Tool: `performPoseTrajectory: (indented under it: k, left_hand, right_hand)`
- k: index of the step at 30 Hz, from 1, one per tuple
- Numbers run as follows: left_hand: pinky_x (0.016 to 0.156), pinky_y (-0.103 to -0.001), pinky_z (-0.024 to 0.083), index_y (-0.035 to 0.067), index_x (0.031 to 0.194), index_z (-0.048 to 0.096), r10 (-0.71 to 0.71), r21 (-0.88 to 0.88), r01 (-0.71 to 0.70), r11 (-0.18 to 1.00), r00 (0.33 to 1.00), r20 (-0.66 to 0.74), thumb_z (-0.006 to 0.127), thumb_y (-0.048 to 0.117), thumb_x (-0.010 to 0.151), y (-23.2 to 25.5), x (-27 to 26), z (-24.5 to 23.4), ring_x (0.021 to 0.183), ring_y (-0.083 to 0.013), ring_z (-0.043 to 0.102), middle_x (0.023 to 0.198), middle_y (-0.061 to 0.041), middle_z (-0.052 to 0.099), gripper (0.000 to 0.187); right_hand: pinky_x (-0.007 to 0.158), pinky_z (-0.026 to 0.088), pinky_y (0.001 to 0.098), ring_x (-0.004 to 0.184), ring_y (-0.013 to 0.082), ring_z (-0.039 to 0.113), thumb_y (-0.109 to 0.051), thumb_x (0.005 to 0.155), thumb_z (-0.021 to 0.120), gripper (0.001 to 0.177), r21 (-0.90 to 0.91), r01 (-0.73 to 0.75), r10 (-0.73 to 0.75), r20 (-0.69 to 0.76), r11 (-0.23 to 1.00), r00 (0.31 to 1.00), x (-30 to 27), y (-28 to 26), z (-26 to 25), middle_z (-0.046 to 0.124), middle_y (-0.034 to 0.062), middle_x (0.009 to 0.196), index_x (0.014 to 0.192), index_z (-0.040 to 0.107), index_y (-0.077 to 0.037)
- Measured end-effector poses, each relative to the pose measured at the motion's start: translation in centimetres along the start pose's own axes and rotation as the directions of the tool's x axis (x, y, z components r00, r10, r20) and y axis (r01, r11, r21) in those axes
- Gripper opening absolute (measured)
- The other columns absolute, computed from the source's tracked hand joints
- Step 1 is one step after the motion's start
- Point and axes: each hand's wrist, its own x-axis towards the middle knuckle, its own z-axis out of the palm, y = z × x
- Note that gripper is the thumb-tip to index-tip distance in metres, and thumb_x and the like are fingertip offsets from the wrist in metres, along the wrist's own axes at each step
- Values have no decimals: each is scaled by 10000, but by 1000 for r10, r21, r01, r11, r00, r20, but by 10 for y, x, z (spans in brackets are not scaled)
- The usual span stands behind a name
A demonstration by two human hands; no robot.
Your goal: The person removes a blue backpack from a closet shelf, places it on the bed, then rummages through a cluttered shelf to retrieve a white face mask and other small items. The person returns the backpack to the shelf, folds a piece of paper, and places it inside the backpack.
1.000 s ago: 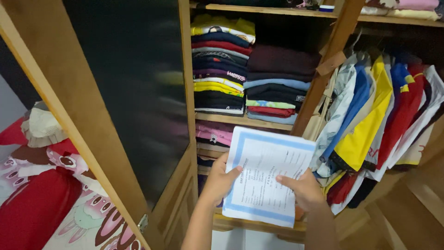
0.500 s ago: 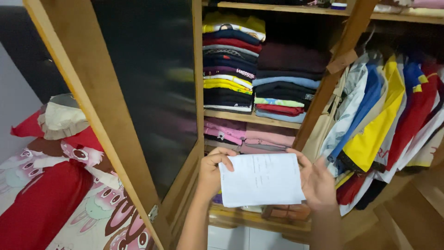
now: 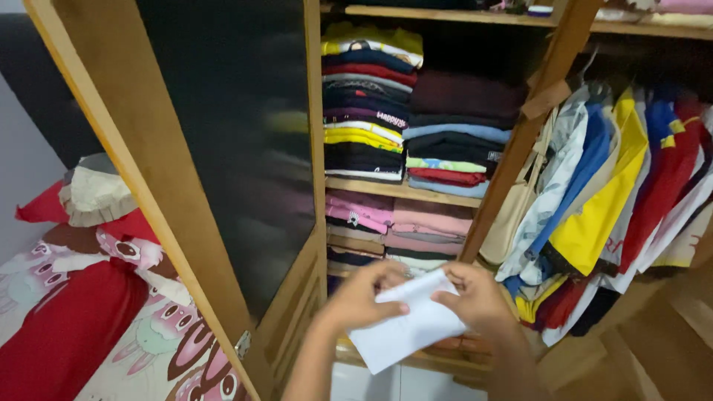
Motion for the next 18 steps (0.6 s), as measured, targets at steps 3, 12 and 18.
performPoseTrajectory:
  k: [3, 12, 18]
  left_hand:
    - [753, -340, 575, 0, 1030, 744, -242, 69, 242, 968, 970, 2, 794, 90, 841, 0, 6, 21, 806, -164, 719, 900, -85, 757, 215]
    - [718, -291, 583, -35, 1081, 703, -410, -629, 230, 743, 899, -156, 690, 27, 876, 3, 23, 39, 812, -120, 706, 968, -81, 765, 215]
    - [694, -236, 523, -17, 1048, 705, -294, -592, 206, 779, 954, -55, 704, -2, 887, -32, 19, 36, 808, -82, 656, 958, -79, 737, 162]
  right_hand:
    - [716, 560, 302, 827, 151, 693, 60, 771, 781, 424, 176, -20, 47, -151, 984, 987, 4, -9, 12, 761, 106, 916, 1180, 690, -3]
    - [815, 580, 323, 949, 171, 705, -14, 851, 735, 373, 609, -64, 119, -51, 791, 992, -5, -2, 42, 757, 123, 1102, 1211, 665, 54]
    - [723, 598, 352, 840, 197, 728, 7, 831, 715, 320, 671, -42, 155, -110, 740, 982, -5, 20, 31, 774, 158, 1031, 1143, 679, 69]
